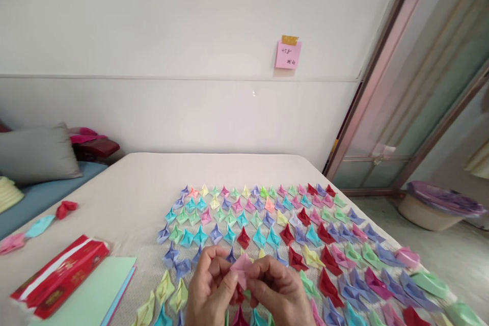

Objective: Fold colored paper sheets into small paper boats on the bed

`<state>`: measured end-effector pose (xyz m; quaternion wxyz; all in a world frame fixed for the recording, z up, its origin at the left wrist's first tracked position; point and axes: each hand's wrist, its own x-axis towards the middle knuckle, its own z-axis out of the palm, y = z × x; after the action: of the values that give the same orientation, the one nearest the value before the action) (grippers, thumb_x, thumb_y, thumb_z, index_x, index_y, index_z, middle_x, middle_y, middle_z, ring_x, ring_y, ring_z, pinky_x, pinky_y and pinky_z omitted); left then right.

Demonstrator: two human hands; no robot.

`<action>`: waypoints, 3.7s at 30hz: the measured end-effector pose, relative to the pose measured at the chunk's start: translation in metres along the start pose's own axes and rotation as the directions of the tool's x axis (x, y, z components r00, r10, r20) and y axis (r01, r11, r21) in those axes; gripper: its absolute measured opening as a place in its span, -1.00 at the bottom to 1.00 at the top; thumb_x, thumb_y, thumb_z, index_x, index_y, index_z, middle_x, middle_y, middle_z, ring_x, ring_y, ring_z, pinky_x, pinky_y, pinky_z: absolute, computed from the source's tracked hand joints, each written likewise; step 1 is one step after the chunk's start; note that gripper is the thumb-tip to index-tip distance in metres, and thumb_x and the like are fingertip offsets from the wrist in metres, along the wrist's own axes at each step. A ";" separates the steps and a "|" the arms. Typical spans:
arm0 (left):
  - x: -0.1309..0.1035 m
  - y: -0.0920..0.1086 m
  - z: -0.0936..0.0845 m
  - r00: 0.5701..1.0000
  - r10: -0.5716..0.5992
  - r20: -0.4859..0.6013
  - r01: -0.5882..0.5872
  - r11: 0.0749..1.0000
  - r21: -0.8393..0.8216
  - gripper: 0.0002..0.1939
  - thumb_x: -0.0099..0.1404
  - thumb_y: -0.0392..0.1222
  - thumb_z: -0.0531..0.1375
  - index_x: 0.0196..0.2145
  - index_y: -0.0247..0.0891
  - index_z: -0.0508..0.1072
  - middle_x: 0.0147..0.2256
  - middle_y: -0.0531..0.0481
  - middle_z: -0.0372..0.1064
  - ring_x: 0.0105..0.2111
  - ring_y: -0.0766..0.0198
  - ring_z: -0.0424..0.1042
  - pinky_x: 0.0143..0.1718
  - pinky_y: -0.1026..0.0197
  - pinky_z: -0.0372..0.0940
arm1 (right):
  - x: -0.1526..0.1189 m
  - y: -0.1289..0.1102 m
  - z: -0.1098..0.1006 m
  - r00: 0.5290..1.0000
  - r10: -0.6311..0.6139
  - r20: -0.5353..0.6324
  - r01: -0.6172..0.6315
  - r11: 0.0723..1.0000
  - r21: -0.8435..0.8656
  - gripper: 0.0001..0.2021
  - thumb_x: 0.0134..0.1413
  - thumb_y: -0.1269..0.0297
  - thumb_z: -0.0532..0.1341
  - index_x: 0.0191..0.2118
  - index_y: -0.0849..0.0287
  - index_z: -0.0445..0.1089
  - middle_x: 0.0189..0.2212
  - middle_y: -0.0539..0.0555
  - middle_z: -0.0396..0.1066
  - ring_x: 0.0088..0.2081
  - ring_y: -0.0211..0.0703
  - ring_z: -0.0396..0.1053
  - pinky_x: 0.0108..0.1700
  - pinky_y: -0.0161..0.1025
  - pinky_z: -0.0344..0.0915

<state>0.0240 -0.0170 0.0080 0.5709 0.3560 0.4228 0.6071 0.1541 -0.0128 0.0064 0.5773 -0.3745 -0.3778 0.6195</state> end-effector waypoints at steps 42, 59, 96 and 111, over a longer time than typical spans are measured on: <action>-0.004 0.003 0.008 0.997 -0.051 -0.055 0.055 0.995 0.084 -0.51 -0.02 0.13 0.43 -0.28 -0.19 0.37 -0.66 0.20 0.34 -0.70 0.49 0.13 -0.65 0.41 -0.05 | 0.004 -0.002 -0.005 0.996 0.085 0.023 -0.079 0.975 -0.209 -0.73 -0.11 0.12 0.39 -0.53 0.23 0.46 -0.68 -0.09 0.28 -0.64 -0.34 0.16 -0.57 -0.36 0.04; 0.006 -0.013 -0.013 0.951 -0.199 0.238 0.074 0.891 0.449 -0.51 0.19 0.29 0.18 -0.52 -0.23 0.34 -0.70 0.20 0.07 -0.69 0.39 0.03 -0.65 0.29 -0.12 | 0.004 -0.019 -0.005 0.989 0.140 0.056 -0.109 0.918 -0.381 -0.63 -0.03 0.02 0.32 -0.59 0.19 0.31 -0.67 -0.08 0.23 -0.57 -0.29 0.13 -0.49 -0.31 0.01; 0.006 -0.012 -0.006 0.844 -0.452 0.287 0.486 0.872 -0.057 -0.69 0.02 0.00 0.43 -0.51 -0.27 0.47 -0.70 0.13 0.28 -0.74 0.48 0.15 -0.70 0.38 -0.06 | 0.012 -0.002 -0.021 0.979 0.021 0.205 -0.003 0.996 -0.089 -0.83 -0.12 0.18 0.45 -0.53 0.13 0.54 -0.59 -0.05 0.36 -0.54 -0.28 0.27 -0.46 -0.33 0.18; 0.005 -0.004 -0.010 0.971 -0.151 0.183 0.087 0.944 0.317 -0.55 0.11 0.20 0.31 -0.56 -0.29 0.48 -0.73 0.07 0.32 -0.72 0.37 0.25 -0.66 0.33 0.13 | 0.004 -0.017 -0.004 0.991 0.101 0.084 -0.080 0.972 -0.223 -0.80 -0.13 0.27 0.41 -0.59 0.19 0.43 -0.66 -0.06 0.40 -0.55 -0.27 0.30 -0.47 -0.33 0.15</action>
<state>0.0156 -0.0127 -0.0004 0.5850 0.4746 0.4716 0.4584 0.1652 -0.0076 0.0200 0.4851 -0.4227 -0.4532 0.6169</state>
